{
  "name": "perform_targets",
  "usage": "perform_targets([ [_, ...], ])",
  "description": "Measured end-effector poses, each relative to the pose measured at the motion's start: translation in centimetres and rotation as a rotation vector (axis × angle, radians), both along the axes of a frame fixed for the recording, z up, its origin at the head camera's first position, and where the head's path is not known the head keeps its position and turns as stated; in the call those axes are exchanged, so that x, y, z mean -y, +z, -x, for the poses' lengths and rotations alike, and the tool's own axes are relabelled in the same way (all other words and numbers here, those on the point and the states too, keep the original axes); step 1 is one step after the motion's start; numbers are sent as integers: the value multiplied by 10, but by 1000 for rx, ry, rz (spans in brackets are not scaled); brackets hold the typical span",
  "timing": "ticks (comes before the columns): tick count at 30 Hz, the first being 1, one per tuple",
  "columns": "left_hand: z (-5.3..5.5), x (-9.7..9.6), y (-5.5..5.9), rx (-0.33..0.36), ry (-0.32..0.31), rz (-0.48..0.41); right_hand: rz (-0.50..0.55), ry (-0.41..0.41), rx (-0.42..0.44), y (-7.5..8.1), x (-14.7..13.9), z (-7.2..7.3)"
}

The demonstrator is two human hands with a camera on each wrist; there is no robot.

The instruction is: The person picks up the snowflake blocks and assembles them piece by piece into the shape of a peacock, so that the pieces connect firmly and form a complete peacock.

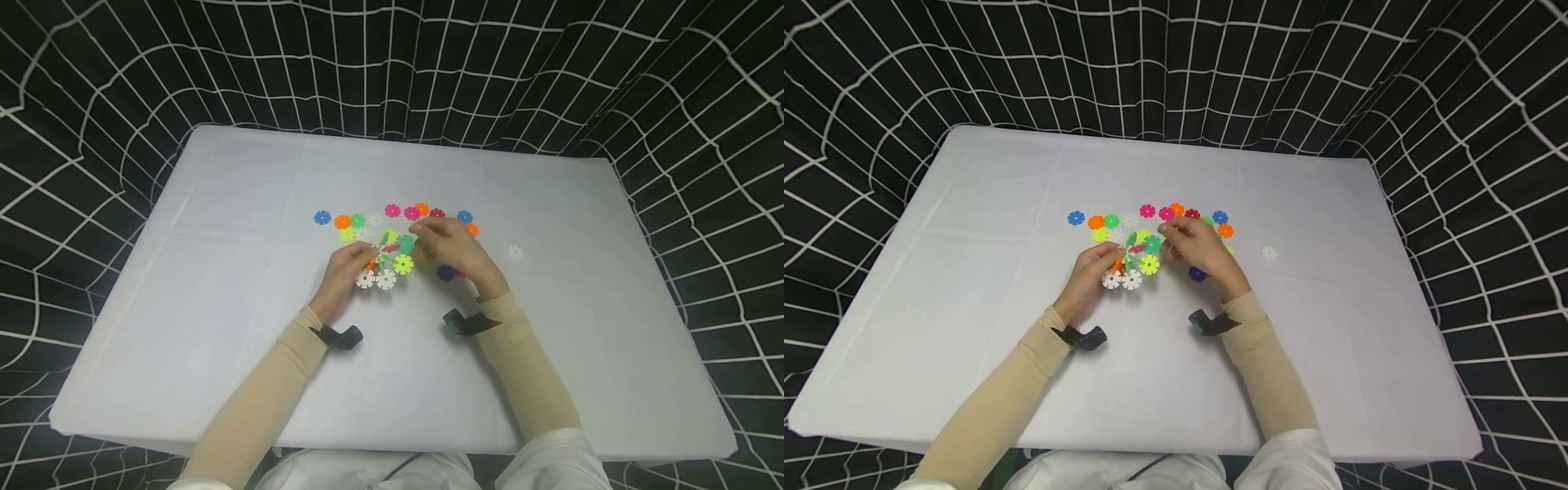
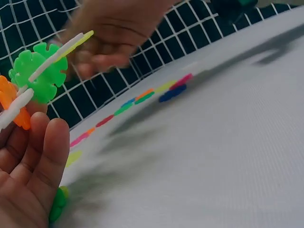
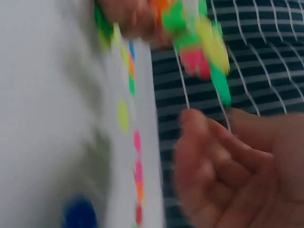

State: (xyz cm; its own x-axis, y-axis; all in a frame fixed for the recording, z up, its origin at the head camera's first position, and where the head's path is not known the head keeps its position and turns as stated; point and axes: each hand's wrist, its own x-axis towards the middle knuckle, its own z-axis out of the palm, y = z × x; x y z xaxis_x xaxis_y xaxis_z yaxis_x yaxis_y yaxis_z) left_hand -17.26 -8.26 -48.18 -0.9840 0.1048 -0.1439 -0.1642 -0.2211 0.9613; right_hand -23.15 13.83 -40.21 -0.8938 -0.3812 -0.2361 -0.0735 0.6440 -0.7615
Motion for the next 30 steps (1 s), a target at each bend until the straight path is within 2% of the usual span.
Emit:
perform_targets([
  [2, 0, 0, 1, 5, 12, 8, -114, 37, -5, 0, -12, 3],
  [6, 0, 1, 2, 9, 19, 14, -374, 173, 20, 0, -31, 6],
  [9, 0, 1, 2, 8, 19, 5, -479, 244, 47, -4, -37, 6],
  [11, 0, 1, 2, 9, 13, -5, -496, 244, 30, -8, -37, 6],
  [16, 0, 0, 0, 6, -19, -24, -435, 197, -53, -14, -29, 7],
  [21, -1, 0, -1, -5, -37, -8, -348, 155, -52, -19, -23, 9],
  [26, -1, 1, -2, -13, -66, 21, -103, 28, -67, -15, -18, 12],
  [30, 0, 1, -3, -31, -107, 40, 98, -61, -22, -6, -9, 9],
])
